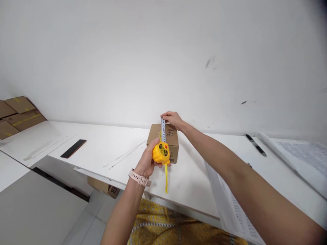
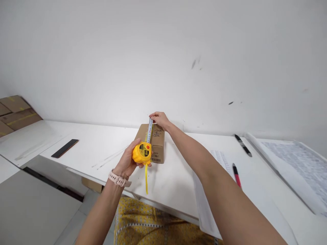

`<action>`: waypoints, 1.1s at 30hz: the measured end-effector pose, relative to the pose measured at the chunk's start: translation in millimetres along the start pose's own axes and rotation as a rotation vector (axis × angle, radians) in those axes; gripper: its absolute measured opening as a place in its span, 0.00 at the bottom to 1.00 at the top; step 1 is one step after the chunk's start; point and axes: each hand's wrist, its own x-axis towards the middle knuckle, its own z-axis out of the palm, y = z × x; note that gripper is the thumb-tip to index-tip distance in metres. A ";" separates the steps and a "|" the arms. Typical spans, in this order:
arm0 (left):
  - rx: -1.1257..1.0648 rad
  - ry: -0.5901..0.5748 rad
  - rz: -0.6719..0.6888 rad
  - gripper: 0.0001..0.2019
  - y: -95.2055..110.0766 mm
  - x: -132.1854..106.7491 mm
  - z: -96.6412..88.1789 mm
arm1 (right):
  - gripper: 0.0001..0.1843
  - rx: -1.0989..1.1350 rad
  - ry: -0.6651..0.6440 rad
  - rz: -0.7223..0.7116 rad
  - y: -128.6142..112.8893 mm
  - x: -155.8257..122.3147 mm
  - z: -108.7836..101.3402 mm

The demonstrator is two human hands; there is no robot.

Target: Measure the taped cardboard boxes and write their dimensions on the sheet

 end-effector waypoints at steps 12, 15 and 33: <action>0.030 0.005 -0.110 0.22 -16.0 -35.6 -8.4 | 0.10 -0.292 -0.175 -0.079 16.3 -4.9 -8.5; 0.002 0.038 -0.117 0.22 -24.1 -47.4 -7.1 | 0.10 -0.361 -0.142 -0.121 21.0 -2.9 -7.8; 0.248 0.058 -0.087 0.21 15.2 -52.5 -54.0 | 0.08 -0.383 0.001 -0.200 -9.4 -29.0 -27.8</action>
